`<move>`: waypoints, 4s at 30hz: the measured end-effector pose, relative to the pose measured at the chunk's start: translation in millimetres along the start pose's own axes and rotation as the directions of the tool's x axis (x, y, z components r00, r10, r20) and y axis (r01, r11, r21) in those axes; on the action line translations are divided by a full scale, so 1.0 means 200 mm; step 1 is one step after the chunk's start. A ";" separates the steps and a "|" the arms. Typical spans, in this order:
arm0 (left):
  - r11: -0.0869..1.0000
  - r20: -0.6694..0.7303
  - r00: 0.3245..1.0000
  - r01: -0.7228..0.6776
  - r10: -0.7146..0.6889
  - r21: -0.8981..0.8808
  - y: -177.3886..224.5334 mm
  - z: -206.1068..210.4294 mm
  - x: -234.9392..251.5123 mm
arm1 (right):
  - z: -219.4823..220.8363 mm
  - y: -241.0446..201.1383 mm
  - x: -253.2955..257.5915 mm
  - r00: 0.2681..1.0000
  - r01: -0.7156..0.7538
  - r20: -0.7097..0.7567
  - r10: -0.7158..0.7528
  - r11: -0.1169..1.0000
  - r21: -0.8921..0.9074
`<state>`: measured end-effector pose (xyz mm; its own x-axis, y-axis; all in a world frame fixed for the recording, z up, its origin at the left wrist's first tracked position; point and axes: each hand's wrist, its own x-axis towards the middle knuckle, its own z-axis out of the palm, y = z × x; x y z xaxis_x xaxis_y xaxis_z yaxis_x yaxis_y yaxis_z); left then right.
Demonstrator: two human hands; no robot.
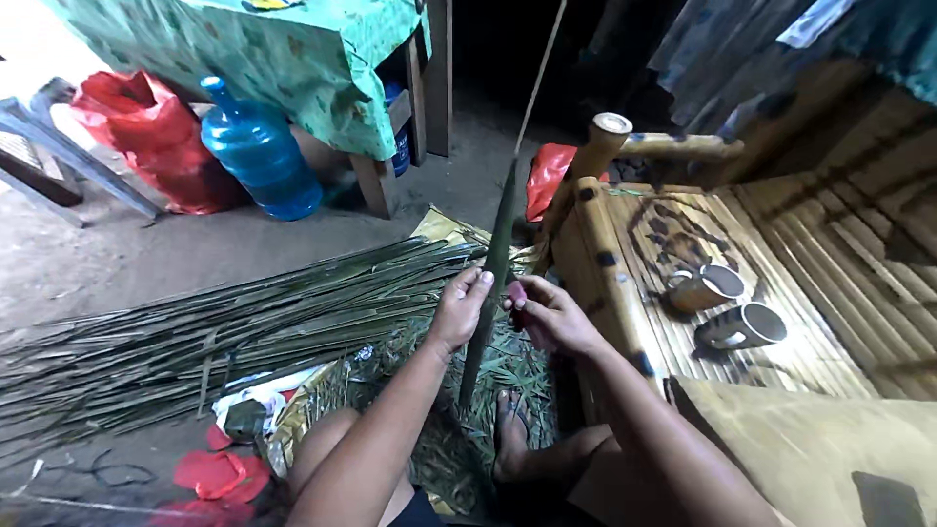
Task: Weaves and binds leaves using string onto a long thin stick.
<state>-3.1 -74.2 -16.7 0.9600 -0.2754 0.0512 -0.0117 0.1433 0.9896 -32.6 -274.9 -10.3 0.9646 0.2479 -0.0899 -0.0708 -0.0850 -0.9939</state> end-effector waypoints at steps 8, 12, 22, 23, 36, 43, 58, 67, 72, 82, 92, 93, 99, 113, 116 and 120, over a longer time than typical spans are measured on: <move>0.995 0.041 0.998 0.039 -0.043 0.091 0.09 -0.07 0.14 | -0.22 -0.19 0.02 0.981 0.163 -0.116 -0.158 0.986 0.029; 0.980 0.136 0.977 0.176 -0.163 -0.092 0.07 -0.04 0.09 | -0.23 -0.10 0.02 0.969 0.243 0.032 -0.243 0.970 0.018; 0.795 0.439 0.810 0.536 -0.389 -0.283 0.01 0.01 -0.03 | -0.22 -0.01 0.05 0.948 0.177 0.259 -0.186 0.983 0.055; 0.776 0.460 0.793 0.559 -0.398 -0.291 0.00 0.01 -0.04 | -0.22 0.00 0.05 0.938 0.170 0.294 -0.185 0.982 0.076; 0.736 0.546 0.727 0.623 -0.417 -0.267 0.00 0.02 -0.08 | -0.36 -0.01 0.07 0.967 0.238 -0.125 -0.222 0.961 0.139; 0.725 0.537 0.750 0.607 -0.387 -0.325 0.01 0.02 -0.09 | -0.22 0.01 0.03 0.913 0.147 0.361 -0.189 0.979 0.141; 0.763 0.521 0.734 0.608 -0.436 -0.218 0.04 0.00 -0.15 | -0.38 -0.06 0.02 0.971 0.230 -0.086 -0.221 0.966 0.115; 0.717 0.605 0.695 0.640 -0.387 -0.276 0.03 -0.02 -0.15 | -0.30 -0.01 0.04 0.947 0.256 0.162 -0.277 0.956 0.141; 0.716 0.617 0.692 0.639 -0.376 -0.281 0.03 -0.02 -0.16 | -0.35 -0.01 0.04 0.951 0.308 -0.023 -0.308 0.943 0.127; 0.889 0.404 0.829 0.451 -0.386 -0.076 0.07 0.02 -0.16 | -0.34 -0.04 0.00 0.940 0.033 0.336 -0.055 0.997 0.069; 0.919 0.370 0.856 0.394 -0.361 -0.017 0.10 0.04 -0.18 | -0.40 -0.07 0.01 0.990 0.110 0.085 -0.113 0.993 0.048; 0.920 0.367 0.857 0.392 -0.361 -0.012 0.10 0.04 -0.18 | -0.39 -0.07 0.01 0.991 0.117 0.054 -0.119 0.992 0.040; 0.932 0.351 0.865 0.357 -0.357 0.069 0.10 0.06 -0.20 | -0.44 -0.11 -0.01 0.976 0.049 -0.215 -0.020 0.990 0.132; 0.950 0.317 0.896 0.278 -0.311 0.144 0.10 0.08 -0.22 | -0.43 -0.11 -0.02 0.998 -0.026 -0.052 0.041 0.966 0.258; 0.906 0.391 0.836 0.422 -0.384 -0.013 0.08 0.05 -0.20 | -0.38 -0.06 0.00 0.983 -0.007 0.181 -0.041 0.966 0.260; 0.815 0.494 0.754 0.562 -0.433 -0.142 0.06 0.03 -0.20 | -0.41 -0.05 0.02 0.997 0.065 0.017 -0.071 0.965 0.255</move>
<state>-43.1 -66.9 -5.9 0.5903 -0.7394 -0.3238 0.5693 0.0970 0.8164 -7.7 -352.6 5.0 0.9628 0.2695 -0.0197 -0.0706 0.1806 -0.9810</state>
